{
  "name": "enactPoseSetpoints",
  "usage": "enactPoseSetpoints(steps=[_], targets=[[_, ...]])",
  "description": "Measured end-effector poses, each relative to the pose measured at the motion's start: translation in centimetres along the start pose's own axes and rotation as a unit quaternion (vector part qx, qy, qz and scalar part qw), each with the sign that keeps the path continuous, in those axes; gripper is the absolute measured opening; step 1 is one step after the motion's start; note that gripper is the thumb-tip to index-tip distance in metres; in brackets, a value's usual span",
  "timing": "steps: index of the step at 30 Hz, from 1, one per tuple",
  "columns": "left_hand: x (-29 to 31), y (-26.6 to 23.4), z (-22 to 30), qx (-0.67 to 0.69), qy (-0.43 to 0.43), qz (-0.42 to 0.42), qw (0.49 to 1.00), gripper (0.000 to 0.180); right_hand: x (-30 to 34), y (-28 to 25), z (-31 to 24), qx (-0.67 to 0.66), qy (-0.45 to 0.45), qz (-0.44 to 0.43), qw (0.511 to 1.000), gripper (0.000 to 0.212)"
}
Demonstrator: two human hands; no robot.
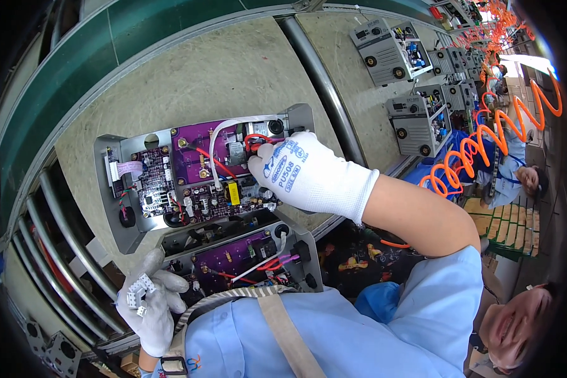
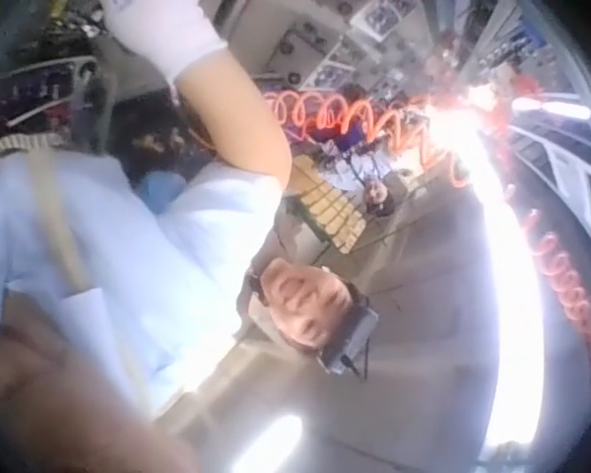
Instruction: The person assembles electronic circuit boards and electronic components into metal housings, securing them with a pneumatic screwdriver and pliers.
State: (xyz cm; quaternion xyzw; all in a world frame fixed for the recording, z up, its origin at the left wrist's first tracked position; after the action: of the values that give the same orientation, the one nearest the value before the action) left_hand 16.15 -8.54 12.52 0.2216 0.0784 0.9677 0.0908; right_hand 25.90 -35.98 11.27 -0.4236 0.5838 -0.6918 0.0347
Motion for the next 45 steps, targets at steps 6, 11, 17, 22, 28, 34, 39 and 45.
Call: enactPoseSetpoints(steps=[6,11,17,22,28,34,39,45], targets=[[-0.1,-0.3,-0.1,-0.008,-0.003,-0.006,1.000,0.057,-0.7,-0.1,-0.4,0.036,-0.017,-0.005,0.999,0.037],[-0.5,-0.1,0.1,-0.004,0.008,-0.013,1.000,0.060,-1.1,-0.9,-0.5,0.055,-0.047,-0.030,0.997,0.034],[-0.7,1.4,1.0,0.056,-0.071,-0.028,0.995,0.049,-0.1,-1.5,-0.6,0.028,-0.064,0.036,0.997,0.021],[-0.9,1.7,0.8,0.042,-0.011,-0.082,0.996,0.048,0.9,-3.3,-3.7,0.022,0.077,0.042,0.996,0.023],[1.7,4.7,1.1,-0.024,0.020,-0.159,0.987,0.034,6.5,-5.6,-12.6,-0.696,-0.059,0.229,0.678,0.033],[1.3,5.9,-0.4,-0.017,0.100,-0.121,0.987,0.038,5.1,-2.0,-13.0,-0.798,-0.129,0.276,0.519,0.046],[2.1,5.9,0.8,-0.053,0.207,-0.113,0.970,0.036,4.9,-0.4,-12.3,-0.865,-0.161,0.370,0.297,0.041],[-2.0,-3.3,-0.4,-0.057,0.273,0.140,0.950,0.044,10.0,-0.8,-12.6,-0.835,-0.212,0.346,0.372,0.045]])
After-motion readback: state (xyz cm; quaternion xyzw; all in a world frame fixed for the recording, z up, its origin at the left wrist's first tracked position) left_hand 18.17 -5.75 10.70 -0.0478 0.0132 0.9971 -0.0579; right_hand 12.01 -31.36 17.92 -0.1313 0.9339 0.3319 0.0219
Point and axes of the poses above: each hand's wrist, its own x-axis away from the middle knuckle, its own y-axis out of the palm, z = x × y, the point moved 4 cm from there along -x, towards the middle knuckle, and after that the axes turned 1 degree about -z, right-handed, at the moved point
